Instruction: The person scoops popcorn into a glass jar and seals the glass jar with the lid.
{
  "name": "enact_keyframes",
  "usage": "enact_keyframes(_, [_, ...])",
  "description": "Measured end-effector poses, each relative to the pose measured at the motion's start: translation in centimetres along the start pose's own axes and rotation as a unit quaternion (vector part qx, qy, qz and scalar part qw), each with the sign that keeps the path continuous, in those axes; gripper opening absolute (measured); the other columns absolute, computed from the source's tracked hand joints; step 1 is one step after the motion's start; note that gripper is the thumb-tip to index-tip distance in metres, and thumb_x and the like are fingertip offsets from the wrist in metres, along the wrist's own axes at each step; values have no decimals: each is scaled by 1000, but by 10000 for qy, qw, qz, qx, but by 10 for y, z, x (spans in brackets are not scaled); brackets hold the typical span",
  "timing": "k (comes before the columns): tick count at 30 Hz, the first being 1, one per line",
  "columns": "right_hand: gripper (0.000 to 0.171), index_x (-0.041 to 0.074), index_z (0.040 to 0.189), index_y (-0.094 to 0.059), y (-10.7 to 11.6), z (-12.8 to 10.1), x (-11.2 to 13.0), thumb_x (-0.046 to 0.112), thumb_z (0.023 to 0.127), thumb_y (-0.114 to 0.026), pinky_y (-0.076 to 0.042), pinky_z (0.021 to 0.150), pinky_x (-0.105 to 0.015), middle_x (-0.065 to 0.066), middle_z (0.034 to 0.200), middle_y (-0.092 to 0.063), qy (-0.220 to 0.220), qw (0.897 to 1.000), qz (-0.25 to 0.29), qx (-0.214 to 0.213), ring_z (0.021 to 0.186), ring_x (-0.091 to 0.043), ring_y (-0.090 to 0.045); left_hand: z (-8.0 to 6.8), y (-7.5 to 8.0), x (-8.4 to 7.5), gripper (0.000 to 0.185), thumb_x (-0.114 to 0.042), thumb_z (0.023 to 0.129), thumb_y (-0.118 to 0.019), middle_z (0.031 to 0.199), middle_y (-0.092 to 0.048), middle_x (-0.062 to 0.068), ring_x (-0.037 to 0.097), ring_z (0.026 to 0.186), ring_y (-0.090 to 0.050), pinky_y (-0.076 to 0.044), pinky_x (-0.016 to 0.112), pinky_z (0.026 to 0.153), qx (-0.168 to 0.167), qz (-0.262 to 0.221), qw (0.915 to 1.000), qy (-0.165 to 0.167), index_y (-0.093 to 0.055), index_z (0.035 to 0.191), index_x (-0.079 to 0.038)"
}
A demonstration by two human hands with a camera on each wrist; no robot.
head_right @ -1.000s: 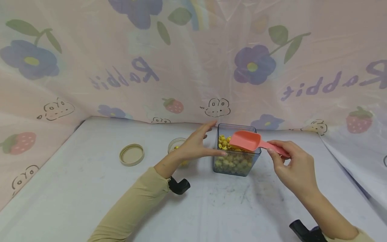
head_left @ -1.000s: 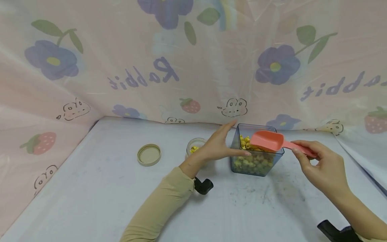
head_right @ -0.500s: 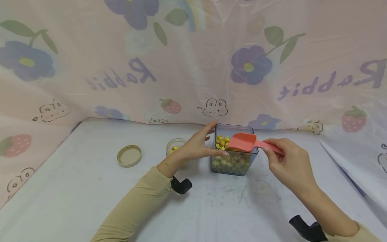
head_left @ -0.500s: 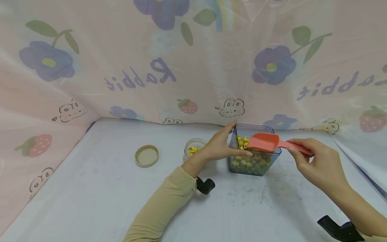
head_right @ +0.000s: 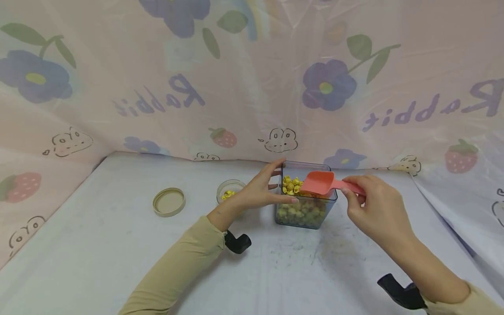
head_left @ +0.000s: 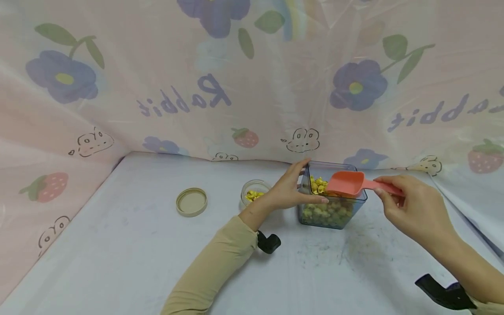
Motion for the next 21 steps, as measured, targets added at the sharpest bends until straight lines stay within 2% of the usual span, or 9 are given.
enact_keyframes(7, [20,-1,96,-70,-1,4,5,4,76,-73,-29,46,-23,-7,74,-61,-9,9992,-298,263,56,-4,-36,1,-1,2,105,-33,75,-83,158,-18,-3,16,140,-32,-46,33,101,-22,-132,9999,-36,-14,154,-32])
enact_keyframes(14, [20,-3,94,-69,-2,9,15,4,76,-73,-30,45,-23,-6,71,-57,94,9966,-572,592,57,-14,-40,0,-2,3,104,-31,75,-83,158,-18,-3,16,141,-31,-46,33,101,-4,-270,9996,-40,-14,153,-31])
enact_keyframes(21, [18,-4,93,-68,-2,13,19,3,76,-72,-28,46,-24,-3,67,-52,156,9948,-649,775,56,-14,-38,0,-2,2,104,-29,75,-83,158,-18,-2,18,141,-31,-45,33,102,-27,-350,9994,-40,-15,154,-29])
Point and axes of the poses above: each hand's wrist, its own z-axis towards the middle knuckle, its own y-axis out of the back of the hand, x = y × z, the point moved 8 cm from there along z, towards the middle knuckle
